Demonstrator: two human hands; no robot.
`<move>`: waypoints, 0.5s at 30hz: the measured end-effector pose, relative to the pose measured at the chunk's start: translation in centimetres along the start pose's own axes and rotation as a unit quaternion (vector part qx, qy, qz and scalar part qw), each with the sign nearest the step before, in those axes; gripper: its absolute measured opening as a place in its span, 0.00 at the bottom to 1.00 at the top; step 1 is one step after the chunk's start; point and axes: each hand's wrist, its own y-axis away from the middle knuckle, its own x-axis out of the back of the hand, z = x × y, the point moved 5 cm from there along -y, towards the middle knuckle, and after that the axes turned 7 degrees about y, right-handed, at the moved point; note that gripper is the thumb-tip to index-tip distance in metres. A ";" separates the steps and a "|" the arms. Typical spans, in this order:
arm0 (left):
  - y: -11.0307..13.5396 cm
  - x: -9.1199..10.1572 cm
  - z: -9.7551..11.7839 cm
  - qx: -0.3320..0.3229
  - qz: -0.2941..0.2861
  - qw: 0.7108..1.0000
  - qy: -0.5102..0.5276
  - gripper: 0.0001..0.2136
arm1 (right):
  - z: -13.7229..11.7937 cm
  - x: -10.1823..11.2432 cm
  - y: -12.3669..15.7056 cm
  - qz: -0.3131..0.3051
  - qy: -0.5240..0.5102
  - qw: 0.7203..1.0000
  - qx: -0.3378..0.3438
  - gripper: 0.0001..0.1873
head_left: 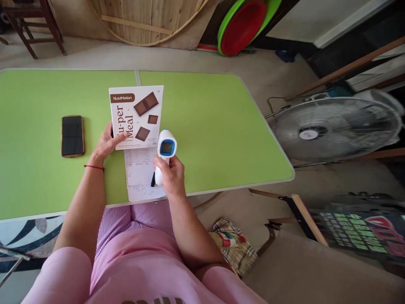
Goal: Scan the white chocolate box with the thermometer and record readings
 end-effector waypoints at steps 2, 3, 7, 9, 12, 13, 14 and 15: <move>-0.1 0.4 -0.3 0.006 0.009 1.000 -0.004 0.36 | -0.2 0.9 0.2 0.014 0.010 1.000 0.004 0.22; -0.1 0.7 -0.4 0.008 0.014 1.000 -0.010 0.36 | -0.3 1.3 0.3 0.019 0.015 1.000 0.008 0.22; -0.2 1.6 -0.3 0.002 0.032 0.997 -0.074 0.35 | -0.4 2.7 0.2 0.036 0.035 0.998 0.043 0.23; -0.1 2.0 0.1 -0.010 0.042 0.992 -0.115 0.34 | -0.1 3.6 -0.2 0.043 0.062 0.995 0.063 0.23; 0.0 2.3 0.6 -0.027 0.054 0.987 -0.149 0.33 | 0.9 5.6 -1.6 0.063 0.169 0.978 0.102 0.24; 0.1 2.4 0.6 -0.027 0.056 0.987 -0.149 0.33 | 1.3 6.3 -2.1 0.075 0.221 0.966 0.115 0.25; 0.1 2.3 0.6 -0.025 0.057 0.987 -0.145 0.33 | 1.9 6.9 -2.7 0.087 0.277 0.949 0.126 0.26; 0.1 2.1 0.6 -0.020 0.057 0.989 -0.136 0.34 | 2.5 7.5 -3.3 0.097 0.332 0.929 0.131 0.28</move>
